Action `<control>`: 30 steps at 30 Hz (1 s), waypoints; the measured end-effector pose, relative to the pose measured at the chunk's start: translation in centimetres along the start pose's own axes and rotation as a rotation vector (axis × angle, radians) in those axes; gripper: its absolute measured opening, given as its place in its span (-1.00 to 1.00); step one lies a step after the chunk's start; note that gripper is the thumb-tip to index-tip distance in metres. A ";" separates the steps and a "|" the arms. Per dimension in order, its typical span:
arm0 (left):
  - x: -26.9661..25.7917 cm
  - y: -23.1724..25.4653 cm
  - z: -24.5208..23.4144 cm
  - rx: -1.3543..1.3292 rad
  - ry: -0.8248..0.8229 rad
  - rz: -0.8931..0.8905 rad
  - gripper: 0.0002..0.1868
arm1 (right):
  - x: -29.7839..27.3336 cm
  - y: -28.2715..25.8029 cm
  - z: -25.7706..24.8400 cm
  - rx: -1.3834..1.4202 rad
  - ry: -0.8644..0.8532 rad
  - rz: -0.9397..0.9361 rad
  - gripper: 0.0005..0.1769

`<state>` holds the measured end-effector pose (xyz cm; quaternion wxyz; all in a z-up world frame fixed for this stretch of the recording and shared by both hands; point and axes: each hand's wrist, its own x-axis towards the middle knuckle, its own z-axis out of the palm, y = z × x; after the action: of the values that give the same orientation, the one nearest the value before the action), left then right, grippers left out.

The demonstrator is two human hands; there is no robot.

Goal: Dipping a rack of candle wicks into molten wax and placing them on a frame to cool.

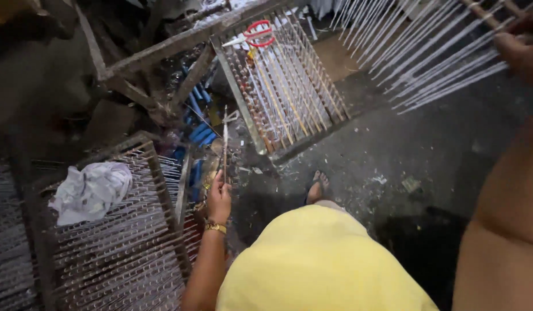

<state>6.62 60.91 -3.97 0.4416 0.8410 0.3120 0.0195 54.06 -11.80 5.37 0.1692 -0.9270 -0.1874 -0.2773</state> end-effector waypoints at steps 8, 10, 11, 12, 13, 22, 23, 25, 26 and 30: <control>2.6 1.6 2.3 -0.058 0.130 -0.249 -0.48 | 7.8 -24.4 -3.5 -0.783 -0.332 -0.080 -0.50; 2.7 -0.1 3.1 -0.069 0.163 -0.211 -0.48 | 6.7 -25.8 -0.9 -0.646 -0.371 0.008 -0.48; 2.6 -0.2 3.3 -0.073 0.138 -0.204 -0.48 | 6.6 -26.2 0.6 -0.549 -0.379 0.054 -0.56; 2.5 -0.3 3.5 -0.077 0.113 -0.196 -0.48 | 6.4 -26.6 2.1 -0.452 -0.388 0.099 -0.62; 2.8 -0.2 3.3 -0.074 0.122 -0.203 -0.48 | 5.9 -26.8 3.8 -0.443 -0.391 0.092 -0.62; 7.0 -4.4 0.5 0.078 0.050 -0.064 -0.49 | -0.9 -28.0 13.1 -0.226 -0.485 0.328 -0.71; 7.6 -4.4 0.3 0.081 0.044 -0.097 -0.48 | -1.5 -27.9 14.0 -0.279 -0.399 0.266 -0.74; 8.3 -4.1 -0.2 0.085 0.041 -0.131 -0.47 | -2.9 -28.0 15.5 -0.329 -0.312 0.205 -0.77; 8.3 -4.0 -0.5 0.124 0.013 -0.117 -0.47 | -3.6 -28.2 16.1 -0.295 -0.271 0.198 -0.80; 8.7 -4.2 -0.8 0.153 -0.047 -0.091 -0.47 | -5.0 -29.9 16.4 -0.297 -0.302 0.255 -0.77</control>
<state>11.24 67.93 -8.80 0.3838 0.8574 0.3401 -0.0444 44.37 19.88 -4.13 0.0348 -0.9888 -0.0494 -0.1365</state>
